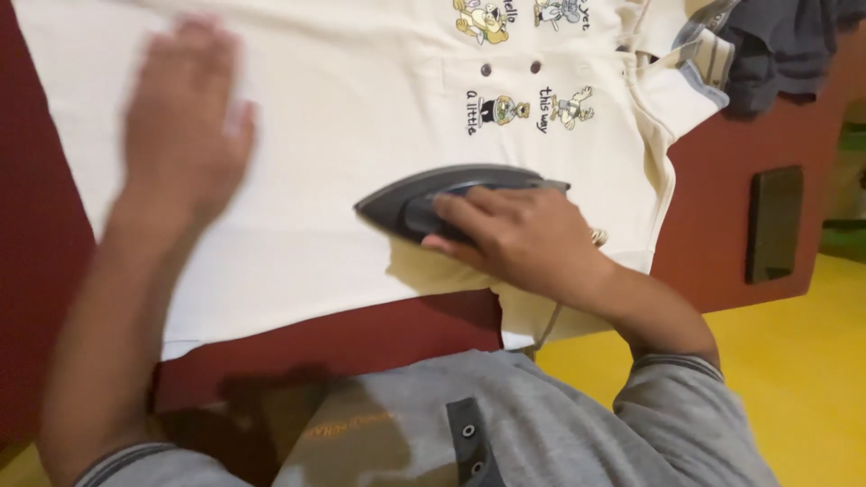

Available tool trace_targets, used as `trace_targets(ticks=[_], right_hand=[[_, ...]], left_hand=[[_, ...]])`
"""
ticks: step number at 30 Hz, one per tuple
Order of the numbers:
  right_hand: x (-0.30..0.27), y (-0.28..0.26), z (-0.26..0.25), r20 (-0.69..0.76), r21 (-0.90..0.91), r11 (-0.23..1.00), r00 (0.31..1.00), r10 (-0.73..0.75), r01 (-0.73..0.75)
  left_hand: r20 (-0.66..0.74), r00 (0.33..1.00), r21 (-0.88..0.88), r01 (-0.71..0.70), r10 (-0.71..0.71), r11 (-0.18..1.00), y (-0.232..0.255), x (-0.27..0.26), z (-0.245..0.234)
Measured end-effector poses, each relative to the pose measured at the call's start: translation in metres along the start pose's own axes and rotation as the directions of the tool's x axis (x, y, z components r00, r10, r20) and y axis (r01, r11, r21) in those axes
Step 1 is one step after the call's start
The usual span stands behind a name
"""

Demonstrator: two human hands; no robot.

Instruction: The person irons a white t-shirt laid out on a red ironing board. They use a black electric iron to smooth the fabric, moving it back and forth across the front of the shirt while holding it flat with their other hand.

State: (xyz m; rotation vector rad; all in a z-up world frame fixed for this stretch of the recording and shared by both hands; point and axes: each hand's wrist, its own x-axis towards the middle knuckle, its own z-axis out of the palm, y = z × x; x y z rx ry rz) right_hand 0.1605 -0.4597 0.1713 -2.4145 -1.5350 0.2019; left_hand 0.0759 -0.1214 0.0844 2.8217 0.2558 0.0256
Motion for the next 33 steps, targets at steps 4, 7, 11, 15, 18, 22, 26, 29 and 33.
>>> trace_targets(ticks=[4,7,11,15,18,22,26,29,33], right_hand=[[0.004,0.000,-0.005,0.013,0.006,0.999,0.998,-0.054,0.054],[0.004,0.017,-0.005,-0.076,0.042,0.996,0.994,0.076,-0.073],[-0.007,0.048,-0.015,-0.178,-0.017,0.937,0.924,0.340,-0.348],[-0.006,0.060,-0.033,-0.129,-0.059,0.877,0.875,0.466,-0.476],[-0.009,0.063,-0.039,0.024,0.077,0.920,0.924,0.383,-0.383],[-0.007,0.067,-0.046,0.500,0.445,0.866,0.866,-0.030,-0.227],[-0.013,0.088,-0.048,0.752,0.462,0.819,0.640,-0.158,-0.340],[-0.022,0.107,-0.051,0.421,0.486,0.863,0.903,-0.088,-0.142],[-0.008,0.105,-0.064,0.513,0.261,0.809,0.785,0.346,-0.527]], left_hand=[[0.100,0.957,0.019,-0.276,0.273,0.961,0.046,0.006,0.029],[0.074,0.927,-0.054,-0.364,0.367,0.930,0.058,0.006,0.031],[0.090,0.932,-0.109,-0.340,0.350,0.934,0.060,0.007,0.028],[0.113,0.931,-0.075,-0.340,0.347,0.937,0.059,0.011,0.031],[0.129,0.931,-0.070,-0.335,0.342,0.940,0.059,0.009,0.031],[0.149,0.934,-0.080,-0.316,0.325,0.945,0.060,0.011,0.029],[0.140,0.932,-0.076,-0.327,0.335,0.942,0.059,0.011,0.031],[0.132,0.931,-0.069,-0.333,0.340,0.940,0.057,0.010,0.033],[0.127,0.934,-0.064,-0.329,0.334,0.942,0.059,0.009,0.032]])
